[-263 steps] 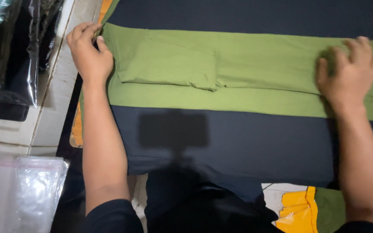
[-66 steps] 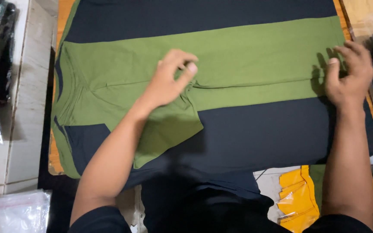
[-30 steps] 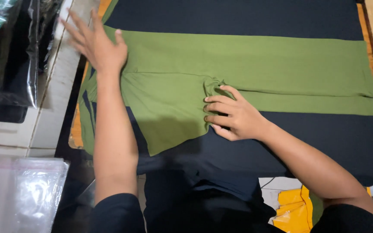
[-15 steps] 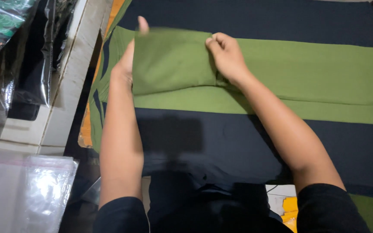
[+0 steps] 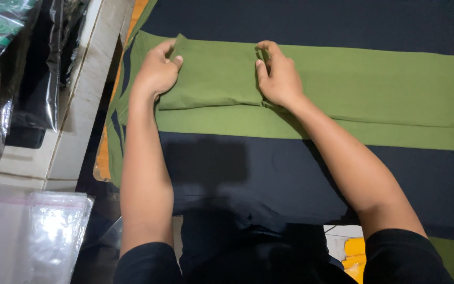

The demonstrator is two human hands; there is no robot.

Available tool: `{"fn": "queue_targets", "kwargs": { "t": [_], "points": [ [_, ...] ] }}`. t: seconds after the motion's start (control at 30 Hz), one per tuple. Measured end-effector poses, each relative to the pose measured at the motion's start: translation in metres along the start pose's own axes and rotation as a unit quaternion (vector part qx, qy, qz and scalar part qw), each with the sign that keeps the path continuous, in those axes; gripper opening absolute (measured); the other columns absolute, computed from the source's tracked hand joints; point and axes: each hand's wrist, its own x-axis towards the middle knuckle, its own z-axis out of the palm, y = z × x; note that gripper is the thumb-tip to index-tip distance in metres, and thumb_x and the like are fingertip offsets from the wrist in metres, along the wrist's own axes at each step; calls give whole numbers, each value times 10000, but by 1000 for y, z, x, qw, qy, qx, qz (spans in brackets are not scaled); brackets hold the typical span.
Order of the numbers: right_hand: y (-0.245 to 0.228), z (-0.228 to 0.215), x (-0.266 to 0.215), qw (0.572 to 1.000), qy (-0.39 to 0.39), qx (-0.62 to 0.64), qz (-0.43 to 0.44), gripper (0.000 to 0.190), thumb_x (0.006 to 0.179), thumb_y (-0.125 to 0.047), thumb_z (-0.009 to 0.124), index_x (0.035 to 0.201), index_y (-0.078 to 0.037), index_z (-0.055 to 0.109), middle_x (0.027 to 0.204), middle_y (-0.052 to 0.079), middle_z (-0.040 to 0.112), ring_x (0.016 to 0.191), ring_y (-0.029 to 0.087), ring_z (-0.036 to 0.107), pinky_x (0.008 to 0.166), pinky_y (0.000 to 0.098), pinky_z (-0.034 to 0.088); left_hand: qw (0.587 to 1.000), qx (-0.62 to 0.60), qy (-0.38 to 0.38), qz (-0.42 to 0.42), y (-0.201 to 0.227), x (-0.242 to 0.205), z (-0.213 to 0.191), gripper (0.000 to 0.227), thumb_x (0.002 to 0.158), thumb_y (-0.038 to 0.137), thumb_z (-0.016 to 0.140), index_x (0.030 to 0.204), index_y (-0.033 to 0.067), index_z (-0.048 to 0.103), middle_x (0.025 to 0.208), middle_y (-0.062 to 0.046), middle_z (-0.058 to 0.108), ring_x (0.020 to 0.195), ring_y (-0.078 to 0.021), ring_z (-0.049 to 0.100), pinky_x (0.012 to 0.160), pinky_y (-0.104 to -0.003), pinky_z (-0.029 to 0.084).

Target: Folding a green t-shirt and placing it into a clear plastic bag for packaging.

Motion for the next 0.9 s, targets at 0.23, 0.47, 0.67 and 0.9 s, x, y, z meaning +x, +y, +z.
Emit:
{"fn": "queue_targets", "kwargs": {
  "t": [0.23,0.47,0.67,0.9],
  "points": [
    [-7,-3,-5,999,-6,-40,-6,344,1020,-218,511,1361,-173,514,570,5,504,522,265,491,486,449,331,996,90,5,-18,5,-7,-1,613,1038,328,561,1577,104,374,1538,-191,489,1410,-337,485,1109,-493,416],
    [-26,-12,-15,978,-74,-196,8,609,1020,-356,467,1554,-112,307,703,144,655,630,424,627,510,542,470,900,365,215,102,23,-10,31,707,895,320,804,1478,115,461,1376,-191,550,1198,-396,580,875,-530,548],
    [-3,-1,-28,962,19,-263,-73,686,1019,-459,496,1571,-92,323,1026,212,616,821,429,602,616,550,485,903,375,97,185,42,-27,103,804,974,689,298,1603,189,317,1656,-204,238,1500,-503,125,1131,-760,105],
    [20,-45,-47,964,16,-264,-11,828,999,-685,238,1588,-119,371,1605,302,318,1498,469,199,1134,731,148,904,410,2,120,52,-37,105,1068,806,913,141,1657,267,140,1723,-148,39,1526,-503,-97,1131,-778,-109]
  ]
}}
